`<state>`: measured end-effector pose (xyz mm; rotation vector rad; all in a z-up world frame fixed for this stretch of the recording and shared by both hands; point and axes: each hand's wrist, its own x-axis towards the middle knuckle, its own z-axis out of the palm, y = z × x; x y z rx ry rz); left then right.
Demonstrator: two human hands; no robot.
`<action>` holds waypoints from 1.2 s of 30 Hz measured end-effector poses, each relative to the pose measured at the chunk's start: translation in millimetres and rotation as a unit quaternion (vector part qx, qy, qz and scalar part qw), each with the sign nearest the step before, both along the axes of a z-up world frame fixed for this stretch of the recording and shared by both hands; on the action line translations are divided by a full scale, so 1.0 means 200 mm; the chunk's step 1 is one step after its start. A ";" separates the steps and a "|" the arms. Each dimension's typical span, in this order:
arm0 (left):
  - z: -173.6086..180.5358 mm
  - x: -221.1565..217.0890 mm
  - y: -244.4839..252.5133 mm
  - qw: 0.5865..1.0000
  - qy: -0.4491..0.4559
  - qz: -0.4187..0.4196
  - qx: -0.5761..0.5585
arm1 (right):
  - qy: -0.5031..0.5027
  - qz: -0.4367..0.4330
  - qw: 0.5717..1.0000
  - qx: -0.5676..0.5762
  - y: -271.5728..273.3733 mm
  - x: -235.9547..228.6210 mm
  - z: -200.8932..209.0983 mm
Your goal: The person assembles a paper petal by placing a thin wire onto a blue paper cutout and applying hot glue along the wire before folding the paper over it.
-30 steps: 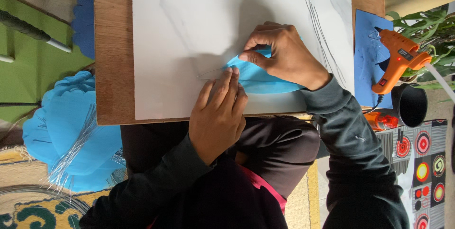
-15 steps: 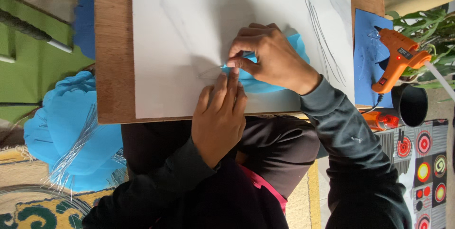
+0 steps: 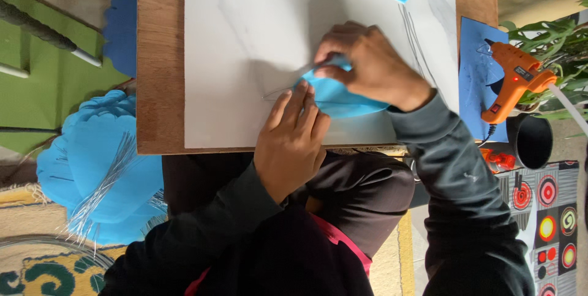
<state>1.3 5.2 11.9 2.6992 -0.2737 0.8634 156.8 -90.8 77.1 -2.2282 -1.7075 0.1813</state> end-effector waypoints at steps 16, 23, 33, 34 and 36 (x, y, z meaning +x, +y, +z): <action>0.00 0.06 -0.08 0.982 0.085 0.069 0.153 | 0.110 -0.118 0.987 -0.011 -0.31 0.19 0.00; 0.02 0.08 -0.06 0.991 0.084 0.013 0.107 | 0.055 -0.106 0.991 0.064 -0.32 0.20 -0.09; 0.04 0.09 -0.04 0.988 0.083 -0.009 0.132 | 0.001 -0.134 0.988 0.080 -0.34 0.23 -0.18; 0.04 0.09 -0.04 0.988 0.084 -0.010 0.132 | 0.001 -0.134 0.988 0.080 -0.33 0.23 -0.18; 0.04 0.09 -0.03 0.989 0.082 -0.017 0.119 | -0.006 -0.133 0.987 0.093 -0.33 0.22 -0.19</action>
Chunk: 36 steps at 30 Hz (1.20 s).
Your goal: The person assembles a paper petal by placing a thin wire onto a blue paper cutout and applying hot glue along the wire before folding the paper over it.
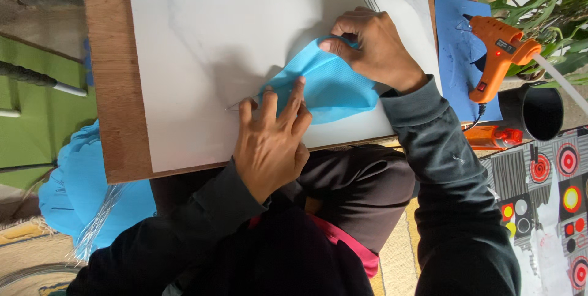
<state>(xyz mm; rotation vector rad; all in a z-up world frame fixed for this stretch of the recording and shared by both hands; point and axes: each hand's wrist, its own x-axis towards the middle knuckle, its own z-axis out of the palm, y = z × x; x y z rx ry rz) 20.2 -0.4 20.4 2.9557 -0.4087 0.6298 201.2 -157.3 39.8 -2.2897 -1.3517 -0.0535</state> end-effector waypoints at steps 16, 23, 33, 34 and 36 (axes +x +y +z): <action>0.01 -0.04 -0.01 0.998 -0.052 0.037 0.006 | -0.028 0.127 0.991 0.012 0.15 -0.20 0.18; -0.01 -0.05 -0.03 0.998 -0.043 0.041 -0.012 | -0.018 0.131 0.991 -0.024 0.22 -0.16 0.11; -0.01 -0.05 -0.03 0.997 -0.049 0.053 0.015 | 0.024 0.131 0.991 -0.023 0.23 -0.14 0.10; -0.01 -0.04 -0.03 0.997 -0.048 0.052 0.014 | 0.025 0.130 0.991 -0.023 0.23 -0.13 0.09; -0.01 -0.04 -0.03 0.997 -0.048 0.052 0.007 | 0.019 0.137 0.990 -0.016 0.23 -0.13 0.08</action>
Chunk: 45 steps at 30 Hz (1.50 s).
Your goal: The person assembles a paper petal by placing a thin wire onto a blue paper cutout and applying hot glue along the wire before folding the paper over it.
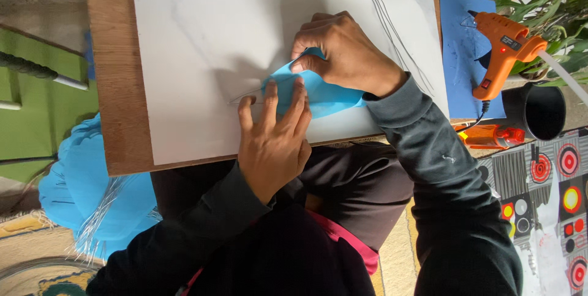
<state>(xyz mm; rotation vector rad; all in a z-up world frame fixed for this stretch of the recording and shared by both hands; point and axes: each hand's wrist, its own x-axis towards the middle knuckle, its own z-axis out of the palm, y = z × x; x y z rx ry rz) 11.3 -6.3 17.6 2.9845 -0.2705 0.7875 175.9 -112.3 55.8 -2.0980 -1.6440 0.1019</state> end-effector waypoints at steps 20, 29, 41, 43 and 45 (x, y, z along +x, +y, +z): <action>-0.06 0.07 0.03 0.996 -0.006 -0.086 -0.024 | -0.144 -0.157 0.970 0.116 -0.25 -0.26 0.04; -0.03 0.08 0.02 0.993 -0.013 -0.108 -0.035 | -0.199 -0.091 0.975 0.028 -0.24 -0.34 0.02; 0.01 0.06 -0.02 0.997 -0.012 -0.062 -0.032 | -0.248 -0.146 0.958 0.007 -0.24 -0.35 -0.04; 0.01 0.08 -0.03 0.997 -0.006 -0.062 -0.042 | -0.251 -0.152 0.956 0.005 -0.24 -0.35 -0.04; 0.00 0.10 -0.03 0.996 -0.008 -0.070 -0.058 | -0.254 -0.155 0.955 0.006 -0.24 -0.35 -0.03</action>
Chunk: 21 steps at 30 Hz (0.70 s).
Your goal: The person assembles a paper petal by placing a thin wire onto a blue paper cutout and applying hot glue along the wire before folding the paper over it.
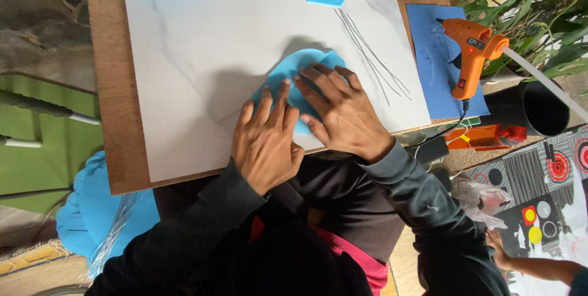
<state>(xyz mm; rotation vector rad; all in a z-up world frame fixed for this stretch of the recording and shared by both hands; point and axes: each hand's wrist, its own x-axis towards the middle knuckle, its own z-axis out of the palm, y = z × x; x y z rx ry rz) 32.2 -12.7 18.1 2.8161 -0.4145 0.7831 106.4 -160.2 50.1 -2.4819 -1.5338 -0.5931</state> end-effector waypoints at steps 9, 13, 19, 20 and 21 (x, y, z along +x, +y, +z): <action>0.03 0.09 -0.04 0.996 -0.018 0.023 0.087 | 0.213 0.013 0.963 0.165 -0.11 0.26 0.05; 0.03 0.08 -0.04 0.993 -0.022 0.023 0.112 | 0.229 0.045 0.964 0.124 -0.08 0.36 -0.01; 0.04 0.07 -0.03 0.991 -0.019 0.018 0.128 | 0.233 0.007 0.961 0.147 -0.03 0.47 -0.12; 0.04 0.08 -0.03 0.992 -0.017 0.017 0.124 | 0.239 -0.008 0.960 0.149 -0.02 0.48 -0.12; 0.04 0.08 -0.02 0.992 -0.015 0.017 0.121 | 0.245 -0.022 0.957 0.151 -0.01 0.49 -0.11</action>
